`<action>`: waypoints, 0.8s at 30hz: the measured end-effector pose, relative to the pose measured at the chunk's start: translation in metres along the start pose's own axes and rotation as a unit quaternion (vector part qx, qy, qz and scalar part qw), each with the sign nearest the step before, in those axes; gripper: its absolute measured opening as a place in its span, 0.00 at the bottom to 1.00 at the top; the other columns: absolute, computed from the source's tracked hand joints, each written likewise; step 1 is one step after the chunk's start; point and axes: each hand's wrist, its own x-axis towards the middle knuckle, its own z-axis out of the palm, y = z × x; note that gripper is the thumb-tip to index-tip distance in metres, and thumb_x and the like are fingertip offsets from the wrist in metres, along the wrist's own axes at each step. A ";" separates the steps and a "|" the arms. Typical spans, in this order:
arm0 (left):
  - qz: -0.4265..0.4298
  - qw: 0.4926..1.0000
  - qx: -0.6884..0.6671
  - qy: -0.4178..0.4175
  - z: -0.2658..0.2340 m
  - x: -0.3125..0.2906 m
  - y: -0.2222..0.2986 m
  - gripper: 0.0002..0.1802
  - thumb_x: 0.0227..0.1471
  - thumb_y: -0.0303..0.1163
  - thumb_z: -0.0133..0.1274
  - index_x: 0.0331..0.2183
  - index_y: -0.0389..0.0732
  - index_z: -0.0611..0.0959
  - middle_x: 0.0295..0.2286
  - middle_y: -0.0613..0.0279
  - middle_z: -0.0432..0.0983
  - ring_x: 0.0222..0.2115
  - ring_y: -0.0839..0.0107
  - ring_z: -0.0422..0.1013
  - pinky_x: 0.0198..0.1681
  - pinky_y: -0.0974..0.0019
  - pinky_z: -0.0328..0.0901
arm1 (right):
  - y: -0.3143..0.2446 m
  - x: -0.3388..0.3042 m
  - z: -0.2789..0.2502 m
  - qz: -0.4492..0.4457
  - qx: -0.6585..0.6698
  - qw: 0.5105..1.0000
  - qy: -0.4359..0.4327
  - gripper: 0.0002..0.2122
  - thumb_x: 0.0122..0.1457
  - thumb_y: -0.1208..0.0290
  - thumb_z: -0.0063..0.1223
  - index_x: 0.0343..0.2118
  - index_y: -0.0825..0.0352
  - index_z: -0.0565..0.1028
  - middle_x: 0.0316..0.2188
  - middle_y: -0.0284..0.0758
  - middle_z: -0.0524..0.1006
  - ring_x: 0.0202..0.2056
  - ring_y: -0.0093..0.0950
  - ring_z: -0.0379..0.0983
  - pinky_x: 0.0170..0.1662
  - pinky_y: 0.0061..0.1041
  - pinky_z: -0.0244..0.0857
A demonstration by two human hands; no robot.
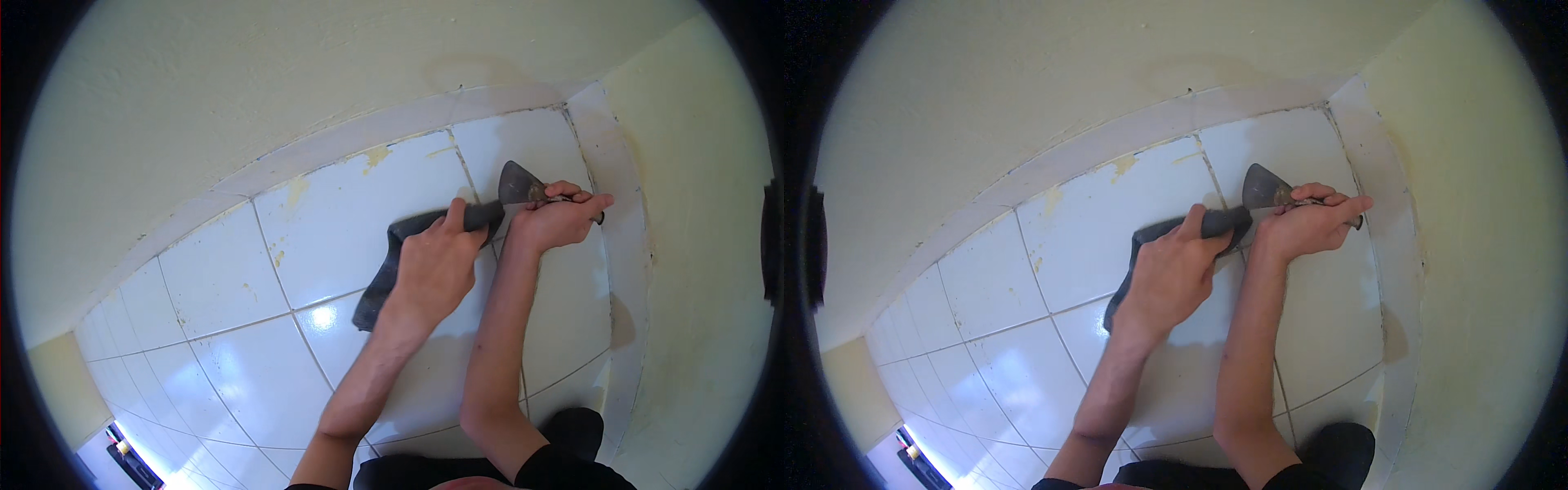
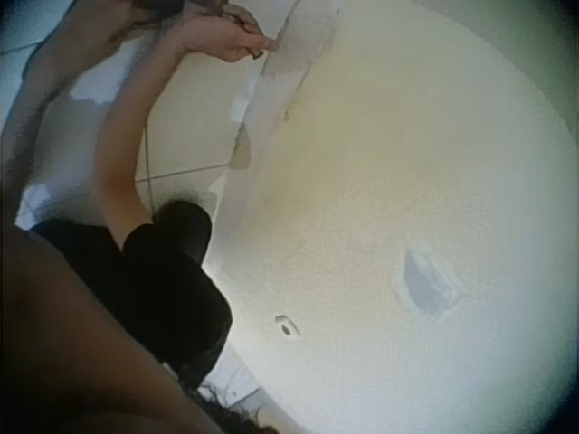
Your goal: The person scrapes the gaps between floor tiles using a putty knife and a cloth.
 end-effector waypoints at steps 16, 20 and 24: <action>-0.113 0.951 0.067 0.280 -0.010 0.010 -0.051 0.22 0.46 0.28 0.60 0.47 0.49 0.85 0.48 0.49 0.71 0.33 0.50 0.78 0.35 0.53 0.74 | 0.002 0.013 0.000 0.032 0.048 0.998 -0.017 0.25 0.71 0.48 0.37 0.20 0.60 0.58 0.12 0.30 0.65 0.12 0.19 0.53 0.12 0.21 0.40; -0.157 0.948 0.097 0.260 -0.027 0.003 -0.062 0.25 0.48 0.28 0.58 0.51 0.55 0.84 0.51 0.46 0.71 0.35 0.47 0.78 0.38 0.52 0.74 | 0.001 0.013 0.000 0.051 0.052 0.997 -0.025 0.25 0.70 0.48 0.37 0.20 0.60 0.58 0.12 0.30 0.65 0.12 0.19 0.52 0.12 0.21 0.41; -0.191 0.949 0.080 0.238 -0.037 -0.006 -0.073 0.25 0.51 0.28 0.54 0.52 0.57 0.83 0.57 0.41 0.67 0.37 0.44 0.78 0.41 0.51 0.73 | 0.002 0.011 -0.001 0.065 0.044 0.996 -0.039 0.22 0.70 0.49 0.38 0.22 0.58 0.58 0.12 0.28 0.64 0.13 0.19 0.53 0.14 0.20 0.40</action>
